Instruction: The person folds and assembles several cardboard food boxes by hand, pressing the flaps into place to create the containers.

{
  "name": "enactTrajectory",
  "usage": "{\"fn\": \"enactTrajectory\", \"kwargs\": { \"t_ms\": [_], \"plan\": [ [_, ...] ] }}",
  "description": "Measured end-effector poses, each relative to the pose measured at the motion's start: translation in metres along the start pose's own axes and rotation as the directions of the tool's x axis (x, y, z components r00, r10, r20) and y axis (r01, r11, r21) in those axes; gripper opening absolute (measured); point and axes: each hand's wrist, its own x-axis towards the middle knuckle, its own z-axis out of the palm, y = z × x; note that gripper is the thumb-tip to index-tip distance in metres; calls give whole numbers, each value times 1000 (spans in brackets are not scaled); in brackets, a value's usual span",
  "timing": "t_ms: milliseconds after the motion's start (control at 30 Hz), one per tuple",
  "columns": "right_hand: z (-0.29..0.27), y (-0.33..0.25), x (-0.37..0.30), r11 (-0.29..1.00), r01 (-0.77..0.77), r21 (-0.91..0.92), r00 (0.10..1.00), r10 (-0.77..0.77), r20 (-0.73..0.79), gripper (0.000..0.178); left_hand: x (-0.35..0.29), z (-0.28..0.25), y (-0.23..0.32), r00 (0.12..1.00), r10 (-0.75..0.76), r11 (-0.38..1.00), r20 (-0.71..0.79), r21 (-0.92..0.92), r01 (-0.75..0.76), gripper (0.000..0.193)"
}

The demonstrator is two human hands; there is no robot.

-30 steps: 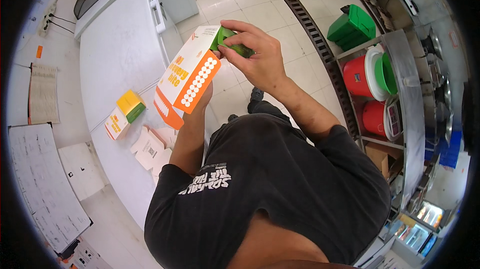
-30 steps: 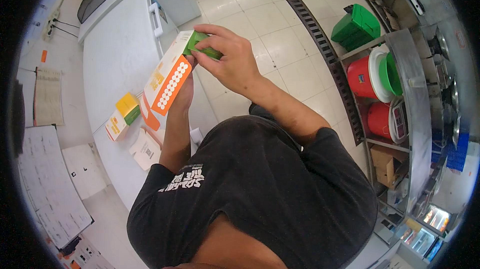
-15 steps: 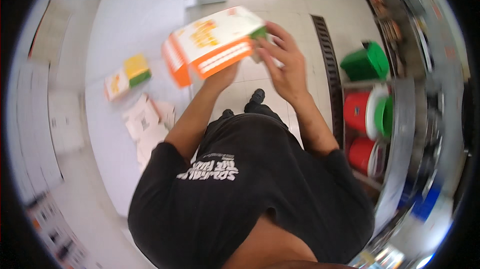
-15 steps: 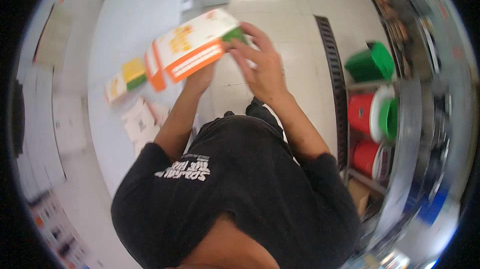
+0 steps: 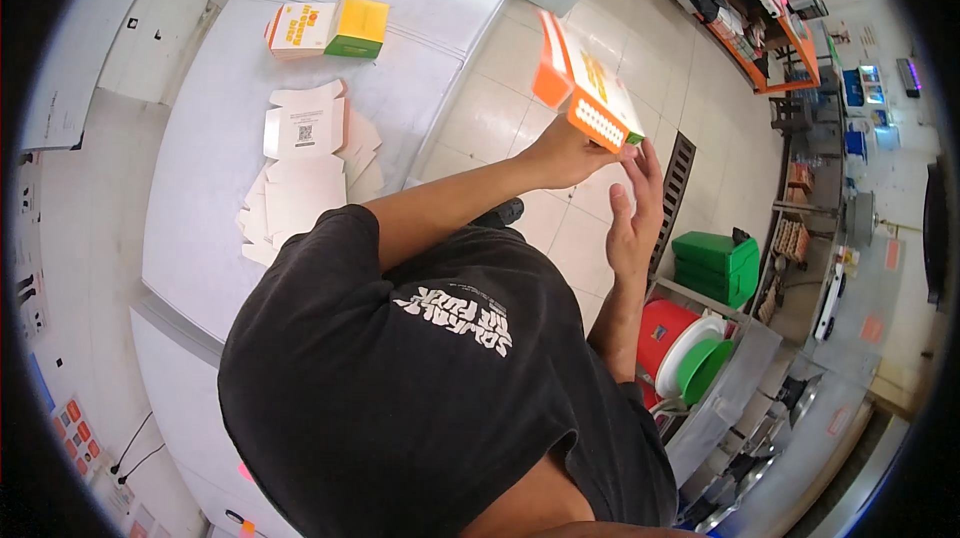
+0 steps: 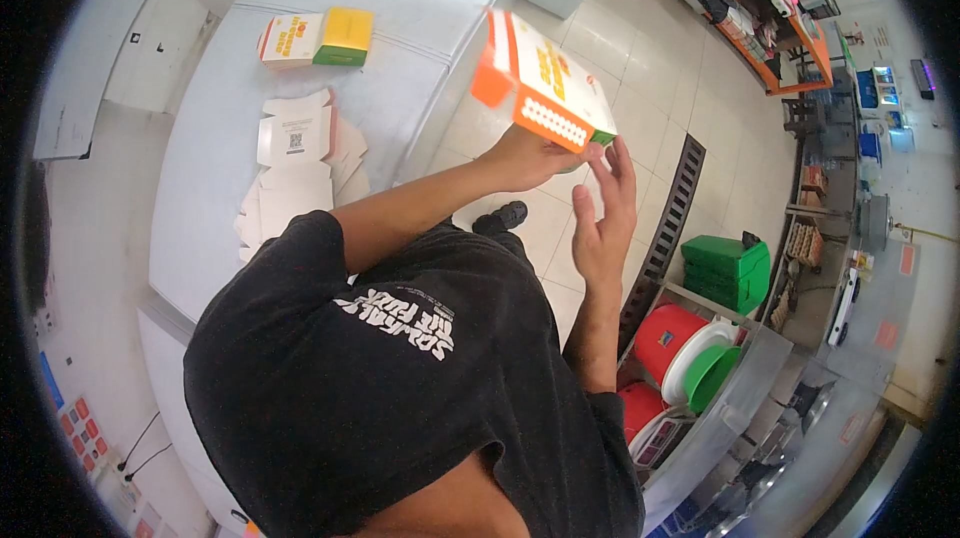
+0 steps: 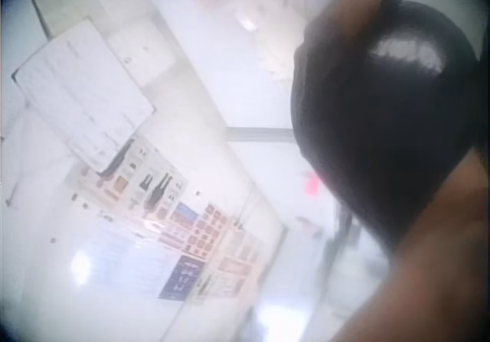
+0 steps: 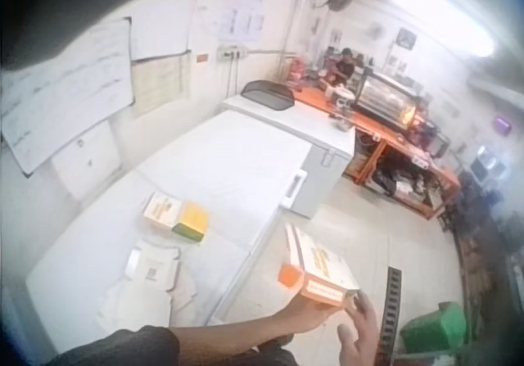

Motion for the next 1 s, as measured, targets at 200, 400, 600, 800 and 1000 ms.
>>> {"fn": "enactTrajectory", "kwargs": {
  "t_ms": [200, 400, 600, 800, 1000],
  "plan": [
    [11, -10, 12, 990, 97, -104, 995, -96, 8, 62, -15, 1, -45, 946, 91, 756, 312, 596, -269, 13],
    [23, 12, 11, 993, -101, -68, 974, 85, -212, 21, -26, 0, -39, 900, -91, 743, 426, 631, -223, 22],
    [19, 0, 11, 874, 171, -456, 942, -281, -184, 17, 0, -30, 18, 933, -342, 918, 113, -174, 357, 32],
    [32, 7, 17, 997, -80, 2, 951, 77, -298, 17, -3, -27, 9, 967, -211, 937, -144, -313, 158, 27],
    [25, -19, 27, 803, -229, 550, 906, 382, -180, 12, -12, -8, 7, 974, 38, 990, -225, -124, -67, 22]
  ]
}}
